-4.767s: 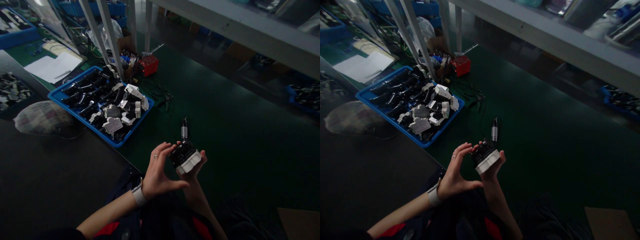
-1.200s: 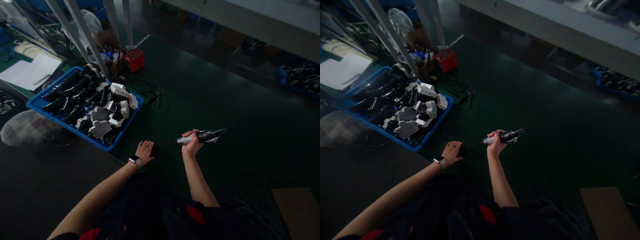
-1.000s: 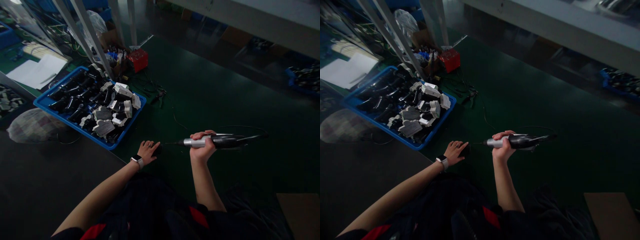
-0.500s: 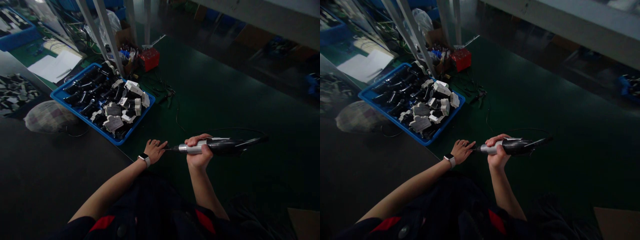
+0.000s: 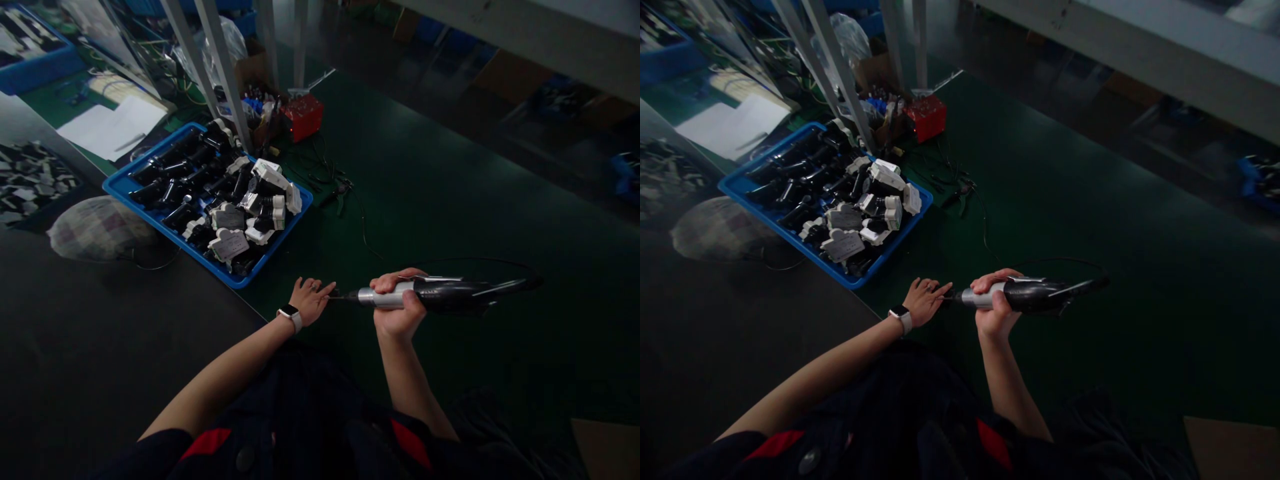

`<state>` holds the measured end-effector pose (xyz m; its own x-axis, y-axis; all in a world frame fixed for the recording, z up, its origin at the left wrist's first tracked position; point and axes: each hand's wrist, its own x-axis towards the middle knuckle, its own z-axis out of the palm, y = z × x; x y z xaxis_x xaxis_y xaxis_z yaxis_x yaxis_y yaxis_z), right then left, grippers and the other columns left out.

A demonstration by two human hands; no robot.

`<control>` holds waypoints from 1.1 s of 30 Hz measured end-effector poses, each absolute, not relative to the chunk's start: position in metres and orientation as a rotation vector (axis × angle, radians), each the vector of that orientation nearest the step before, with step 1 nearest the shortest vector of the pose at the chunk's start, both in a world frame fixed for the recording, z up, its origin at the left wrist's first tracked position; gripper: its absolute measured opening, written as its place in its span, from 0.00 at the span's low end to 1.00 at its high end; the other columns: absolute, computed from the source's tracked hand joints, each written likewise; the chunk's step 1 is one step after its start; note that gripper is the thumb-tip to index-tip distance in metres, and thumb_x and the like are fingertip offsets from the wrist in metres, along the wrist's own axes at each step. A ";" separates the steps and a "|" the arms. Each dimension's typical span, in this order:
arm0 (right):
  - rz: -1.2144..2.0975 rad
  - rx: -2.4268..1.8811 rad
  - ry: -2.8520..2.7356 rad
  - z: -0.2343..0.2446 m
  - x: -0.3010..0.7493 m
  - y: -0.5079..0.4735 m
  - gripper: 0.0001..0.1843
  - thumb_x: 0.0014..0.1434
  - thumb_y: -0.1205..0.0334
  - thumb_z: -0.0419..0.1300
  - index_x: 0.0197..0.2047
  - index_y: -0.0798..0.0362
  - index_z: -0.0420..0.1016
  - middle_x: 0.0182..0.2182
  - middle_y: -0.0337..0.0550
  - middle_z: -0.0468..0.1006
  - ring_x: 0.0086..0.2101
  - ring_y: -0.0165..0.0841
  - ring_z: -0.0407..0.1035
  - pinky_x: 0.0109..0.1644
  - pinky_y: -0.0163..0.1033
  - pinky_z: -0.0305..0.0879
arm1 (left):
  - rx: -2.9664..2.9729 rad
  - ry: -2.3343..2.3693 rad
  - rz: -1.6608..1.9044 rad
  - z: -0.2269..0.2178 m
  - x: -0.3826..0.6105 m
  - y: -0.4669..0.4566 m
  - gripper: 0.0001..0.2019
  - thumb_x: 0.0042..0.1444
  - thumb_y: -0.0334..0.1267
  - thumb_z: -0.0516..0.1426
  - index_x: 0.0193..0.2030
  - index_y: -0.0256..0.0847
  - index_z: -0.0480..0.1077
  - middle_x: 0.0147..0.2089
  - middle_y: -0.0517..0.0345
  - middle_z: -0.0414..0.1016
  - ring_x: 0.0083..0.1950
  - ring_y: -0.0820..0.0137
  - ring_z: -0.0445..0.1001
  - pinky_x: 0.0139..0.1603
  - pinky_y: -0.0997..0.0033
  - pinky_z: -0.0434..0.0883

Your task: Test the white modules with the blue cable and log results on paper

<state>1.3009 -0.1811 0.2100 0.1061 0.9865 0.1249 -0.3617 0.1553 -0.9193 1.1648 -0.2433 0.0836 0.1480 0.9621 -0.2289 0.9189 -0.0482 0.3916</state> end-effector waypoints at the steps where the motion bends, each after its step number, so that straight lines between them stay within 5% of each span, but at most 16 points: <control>1: 1.202 -0.874 -0.942 0.210 1.301 -0.181 0.11 0.43 0.59 0.53 0.34 0.48 0.63 0.17 0.28 0.64 0.18 0.28 0.59 0.27 0.36 0.62 | 1.987 1.793 0.130 0.083 1.165 -0.243 0.22 0.65 0.44 0.39 0.65 0.57 0.49 0.55 0.55 0.66 0.57 0.60 0.61 0.60 0.45 0.54; 33: 1.221 -0.775 -0.962 0.210 1.297 -0.184 0.11 0.44 0.60 0.55 0.34 0.50 0.65 0.17 0.28 0.66 0.19 0.28 0.60 0.28 0.36 0.61 | 2.022 1.816 0.083 0.086 1.167 -0.244 0.22 0.64 0.43 0.42 0.65 0.56 0.49 0.55 0.54 0.66 0.57 0.60 0.61 0.59 0.45 0.54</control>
<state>1.2975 -0.1836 0.2096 0.0666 0.9812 0.1812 -0.4053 0.1926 -0.8937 1.1665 -0.2436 0.0856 0.1454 0.9621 -0.2306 0.9369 -0.0591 0.3445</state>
